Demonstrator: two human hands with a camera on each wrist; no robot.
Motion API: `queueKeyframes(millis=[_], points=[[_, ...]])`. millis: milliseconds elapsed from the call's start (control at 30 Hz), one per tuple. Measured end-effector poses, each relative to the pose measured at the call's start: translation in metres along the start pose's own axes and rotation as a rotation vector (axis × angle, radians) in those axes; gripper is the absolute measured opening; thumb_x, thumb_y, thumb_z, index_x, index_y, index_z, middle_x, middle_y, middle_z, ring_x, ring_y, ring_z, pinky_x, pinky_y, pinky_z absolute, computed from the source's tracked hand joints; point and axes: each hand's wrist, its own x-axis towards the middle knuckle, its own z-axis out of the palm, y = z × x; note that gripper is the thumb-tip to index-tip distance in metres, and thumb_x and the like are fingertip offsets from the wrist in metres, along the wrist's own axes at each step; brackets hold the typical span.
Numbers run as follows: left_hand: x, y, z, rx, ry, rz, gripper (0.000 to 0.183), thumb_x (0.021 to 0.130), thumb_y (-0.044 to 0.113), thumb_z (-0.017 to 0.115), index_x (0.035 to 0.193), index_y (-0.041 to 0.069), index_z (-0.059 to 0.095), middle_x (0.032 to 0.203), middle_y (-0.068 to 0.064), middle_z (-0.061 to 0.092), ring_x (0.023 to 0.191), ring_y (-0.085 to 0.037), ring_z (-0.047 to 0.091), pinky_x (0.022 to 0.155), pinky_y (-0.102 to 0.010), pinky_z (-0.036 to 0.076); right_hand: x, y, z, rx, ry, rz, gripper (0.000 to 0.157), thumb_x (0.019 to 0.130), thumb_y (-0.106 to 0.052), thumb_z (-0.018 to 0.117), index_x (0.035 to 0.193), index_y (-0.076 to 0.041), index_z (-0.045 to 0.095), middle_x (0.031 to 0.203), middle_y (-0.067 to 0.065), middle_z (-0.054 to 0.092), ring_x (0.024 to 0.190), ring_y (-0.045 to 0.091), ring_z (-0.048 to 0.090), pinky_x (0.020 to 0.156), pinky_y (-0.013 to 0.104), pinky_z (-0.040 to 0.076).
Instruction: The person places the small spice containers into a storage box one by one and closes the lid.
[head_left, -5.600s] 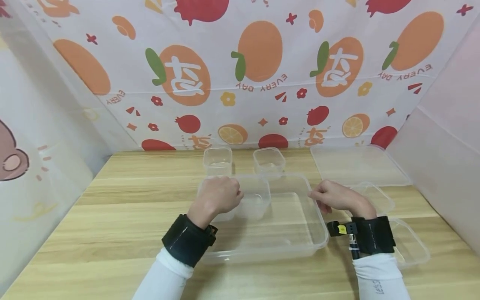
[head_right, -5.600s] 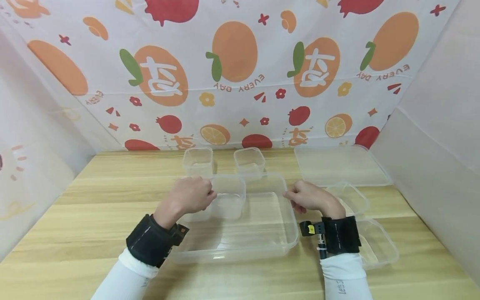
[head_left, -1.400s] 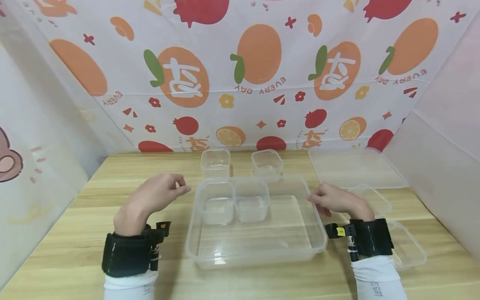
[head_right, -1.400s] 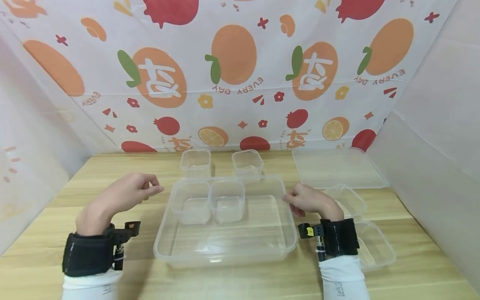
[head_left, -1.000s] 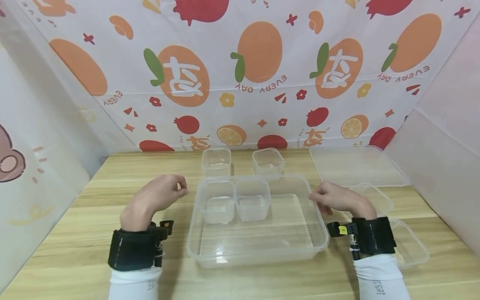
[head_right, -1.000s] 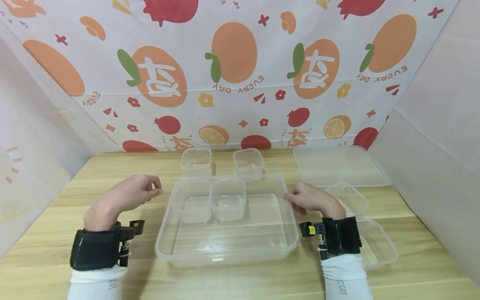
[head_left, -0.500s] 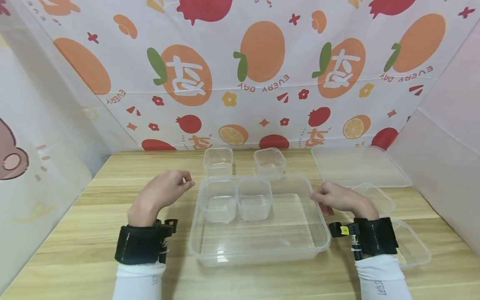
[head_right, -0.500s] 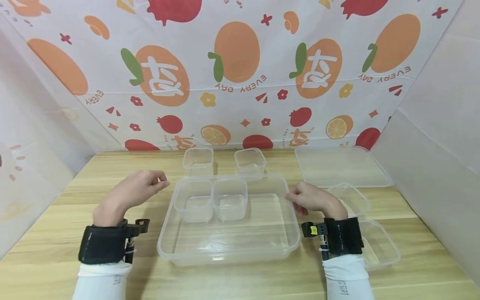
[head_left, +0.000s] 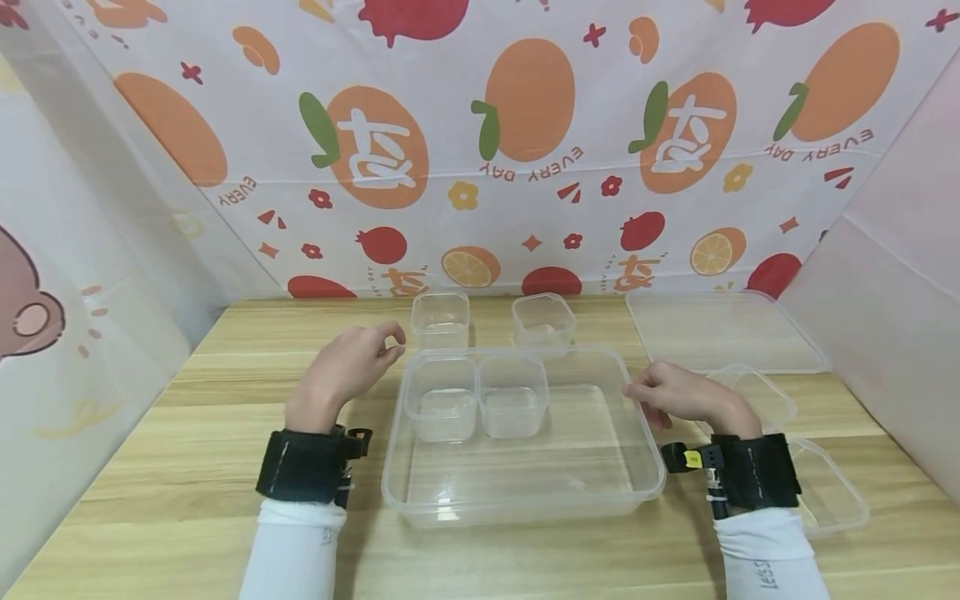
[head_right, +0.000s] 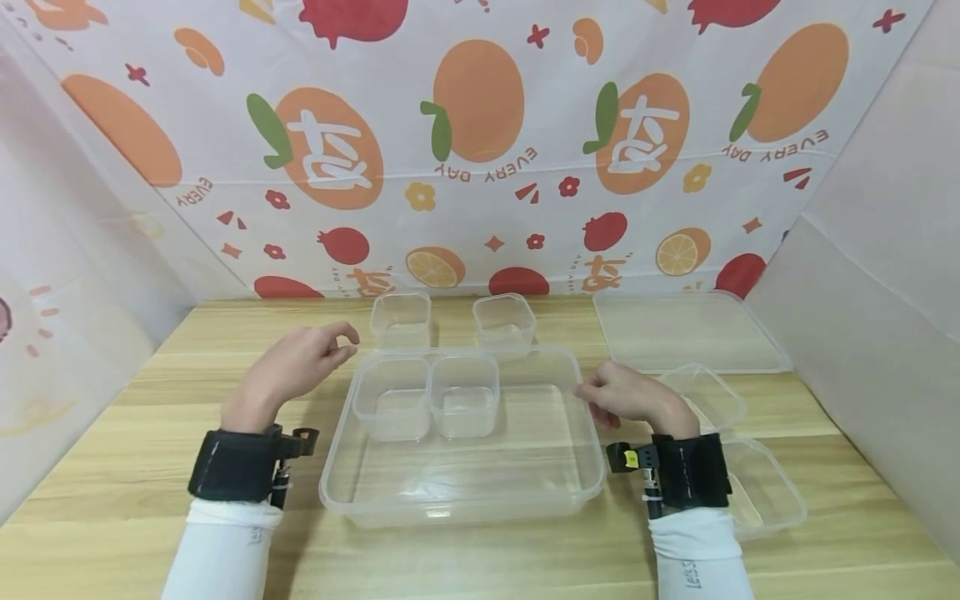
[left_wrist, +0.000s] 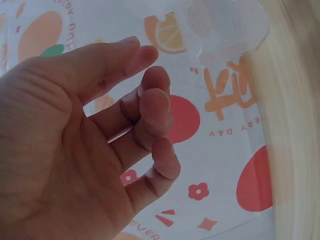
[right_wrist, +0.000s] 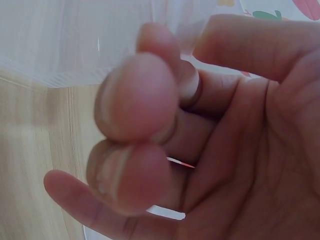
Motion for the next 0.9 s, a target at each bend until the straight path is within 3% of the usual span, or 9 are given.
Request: queueKeyframes(millis=[267,633,900], points=[[0.006,-0.003,0.005,-0.007,0.027,-0.001,0.019,0.088,0.016,0.058,0.104,0.006,0.060,0.087,-0.012,0.062,0.070,-0.023,0.051,0.061,-0.038,0.046,0.000,-0.001,-0.002,-0.001,0.006,0.008,0.045,0.094,-0.016,0.045,0.052,-0.001,0.052,0.045,0.001,0.046,0.041,0.016,0.044,0.043,0.026,0.034],[0.020,-0.009,0.002,0.061,0.080,-0.030,0.019,0.089,0.019,0.055,0.096,0.004,0.065,0.076,-0.007,0.062,0.062,-0.021,0.048,0.052,-0.035,0.039,0.003,-0.001,-0.001,0.013,0.007,0.007,0.044,0.094,-0.017,0.045,0.053,-0.002,0.052,0.045,0.000,0.045,0.041,0.016,0.043,0.042,0.025,0.032],[0.038,-0.006,0.010,0.091,0.044,-0.052,0.021,0.089,0.025,0.055,0.092,0.007,0.066,0.064,-0.003,0.056,0.063,-0.022,0.049,0.050,-0.035,0.038,0.002,0.000,-0.001,0.014,0.007,-0.015,0.045,0.093,-0.016,0.045,0.051,0.000,0.052,0.043,0.001,0.045,0.040,0.020,0.044,0.042,0.025,0.035]])
